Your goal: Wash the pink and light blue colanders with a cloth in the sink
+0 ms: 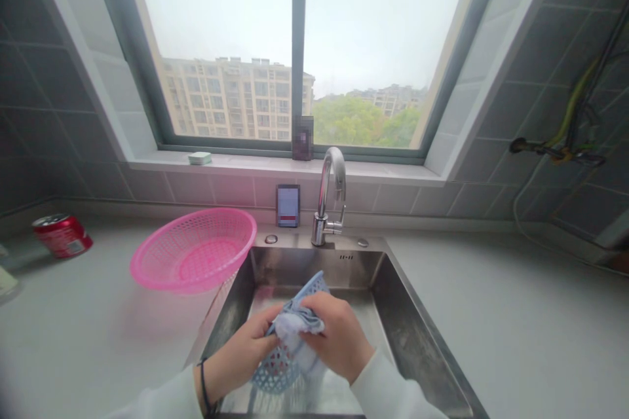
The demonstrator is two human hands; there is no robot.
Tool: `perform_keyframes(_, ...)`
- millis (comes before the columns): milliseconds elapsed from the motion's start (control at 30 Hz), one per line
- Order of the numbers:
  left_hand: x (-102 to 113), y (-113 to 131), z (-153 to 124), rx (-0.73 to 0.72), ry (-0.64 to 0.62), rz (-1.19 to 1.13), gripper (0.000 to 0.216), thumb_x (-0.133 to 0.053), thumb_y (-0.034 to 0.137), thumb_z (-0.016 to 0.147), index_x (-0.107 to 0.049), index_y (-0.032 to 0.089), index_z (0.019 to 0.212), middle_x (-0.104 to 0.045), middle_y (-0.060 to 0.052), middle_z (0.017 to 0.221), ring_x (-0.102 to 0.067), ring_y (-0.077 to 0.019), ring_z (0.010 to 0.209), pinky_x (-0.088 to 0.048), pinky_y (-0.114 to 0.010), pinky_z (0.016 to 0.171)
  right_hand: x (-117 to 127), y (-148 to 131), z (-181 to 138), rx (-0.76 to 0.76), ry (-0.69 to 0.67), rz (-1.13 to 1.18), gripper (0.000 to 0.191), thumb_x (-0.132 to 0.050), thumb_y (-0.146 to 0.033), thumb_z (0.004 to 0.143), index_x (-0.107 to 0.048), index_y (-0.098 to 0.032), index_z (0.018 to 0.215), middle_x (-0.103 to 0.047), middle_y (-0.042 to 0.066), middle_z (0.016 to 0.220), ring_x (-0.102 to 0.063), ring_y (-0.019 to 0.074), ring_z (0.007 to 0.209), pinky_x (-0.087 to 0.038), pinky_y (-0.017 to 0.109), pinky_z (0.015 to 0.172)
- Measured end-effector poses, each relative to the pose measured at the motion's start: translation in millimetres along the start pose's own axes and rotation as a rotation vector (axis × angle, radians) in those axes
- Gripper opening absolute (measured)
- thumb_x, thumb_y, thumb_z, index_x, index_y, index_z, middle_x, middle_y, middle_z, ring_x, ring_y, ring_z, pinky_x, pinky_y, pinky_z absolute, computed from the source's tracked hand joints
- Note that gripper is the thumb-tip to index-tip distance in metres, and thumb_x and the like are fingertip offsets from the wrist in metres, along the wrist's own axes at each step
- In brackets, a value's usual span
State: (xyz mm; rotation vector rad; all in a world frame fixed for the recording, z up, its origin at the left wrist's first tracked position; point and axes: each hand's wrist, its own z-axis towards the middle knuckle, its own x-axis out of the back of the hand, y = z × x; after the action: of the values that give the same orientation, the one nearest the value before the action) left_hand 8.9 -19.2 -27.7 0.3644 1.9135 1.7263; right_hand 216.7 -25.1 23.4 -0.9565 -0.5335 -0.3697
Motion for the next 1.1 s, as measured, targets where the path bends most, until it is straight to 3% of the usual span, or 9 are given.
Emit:
perform_keyframes(100, 0.8, -1.3, 1.0, 0.019, 0.016, -0.016, 0.049, -0.069, 0.034, 0.076, -0.066, 0.016, 0.122, -0.066, -0.005, 0.086, -0.06, -0.0245, 0.089, -0.046, -0.035, 0.083, 1.0, 8.7, 3.3, -0.074, 0.117, -0.025, 0.024, -0.058, -0.039, 0.089, -0.07, -0.019, 0.087, -0.073, 0.007, 0.082, -0.067, 0.0223, 0.074, -0.051, 0.031, 0.067)
perform_keyframes(200, 2.0, 0.2, 1.2, 0.01, 0.033, -0.003, 0.049, -0.07, 0.03, 0.073, -0.068, 0.015, 0.12, -0.068, -0.007, 0.093, -0.06, -0.0273, 0.1, -0.045, -0.037, 0.091, 2.2, 17.3, 4.6, -0.122, 0.185, -0.059, 0.023, -0.058, -0.04, 0.089, -0.068, -0.019, 0.086, -0.073, 0.006, 0.081, -0.067, 0.0219, 0.073, -0.05, 0.031, 0.065)
perform_keyframes(367, 1.8, 4.7, -0.1, 0.013, -0.01, 0.033, 0.047, -0.07, 0.034, 0.075, -0.069, 0.015, 0.118, -0.067, -0.006, 0.09, -0.06, -0.024, 0.089, -0.046, -0.036, 0.087, 1.2, 15.9, -2.4, -0.02, 0.049, -0.02, 0.017, -0.063, -0.033, 0.083, -0.07, -0.019, 0.09, -0.073, 0.006, 0.083, -0.066, 0.0213, 0.073, -0.05, 0.031, 0.067)
perform_keyframes(500, 0.4, 4.8, 0.5, 0.045, -0.011, 0.014, 0.054, -0.071, 0.039, 0.075, -0.067, 0.015, 0.123, -0.067, -0.006, 0.089, -0.06, -0.0237, 0.086, -0.047, -0.034, 0.08, 5.5, 18.4, 0.7, -0.13, 0.164, -0.037, 0.023, -0.057, -0.039, 0.089, -0.068, -0.019, 0.088, -0.073, 0.006, 0.081, -0.066, 0.0218, 0.072, -0.05, 0.031, 0.064)
perform_keyframes(567, -0.2, 5.0, 1.5, 0.033, 0.006, 0.018, 0.055, -0.071, 0.039, 0.075, -0.066, 0.015, 0.124, -0.068, -0.007, 0.094, -0.06, -0.0247, 0.089, -0.047, -0.035, 0.083, 4.0, 16.6, 0.3, -0.142, 0.189, -0.044, 0.023, -0.058, -0.04, 0.088, -0.068, -0.019, 0.088, -0.073, 0.006, 0.082, -0.067, 0.0219, 0.073, -0.05, 0.031, 0.065)
perform_keyframes(733, 0.6, 6.2, 2.5, -0.057, 0.018, 0.035, 0.048, -0.07, 0.036, 0.076, -0.07, 0.016, 0.12, -0.07, -0.009, 0.102, -0.06, -0.0274, 0.099, -0.045, -0.038, 0.093, -2.0, 9.1, -4.2, -0.014, 0.052, 0.005, 0.021, -0.063, -0.038, 0.084, -0.071, -0.02, 0.09, -0.074, 0.006, 0.084, -0.068, 0.0224, 0.075, -0.051, 0.031, 0.069)
perform_keyframes(933, 5.5, 5.2, 0.3, 0.019, 0.041, 0.056, 0.054, -0.067, 0.034, 0.078, -0.064, 0.015, 0.129, -0.069, -0.007, 0.093, -0.061, -0.0258, 0.095, -0.046, -0.037, 0.087, 5.7, 21.1, 1.5, -0.166, 0.193, -0.071, 0.026, -0.058, -0.043, 0.089, -0.068, -0.019, 0.086, -0.072, 0.006, 0.081, -0.066, 0.0219, 0.072, -0.05, 0.03, 0.063)
perform_keyframes(1100, 7.3, 12.1, -2.3, -0.035, 0.019, 0.132, 0.049, -0.066, 0.031, 0.08, -0.066, 0.015, 0.125, -0.07, -0.008, 0.107, -0.058, -0.0285, 0.107, -0.043, -0.038, 0.096, -1.7, 16.5, -7.1, -0.007, 0.017, 0.01, 0.022, -0.064, -0.038, 0.082, -0.07, -0.019, 0.091, -0.073, 0.006, 0.083, -0.066, 0.0207, 0.073, -0.051, 0.031, 0.068)
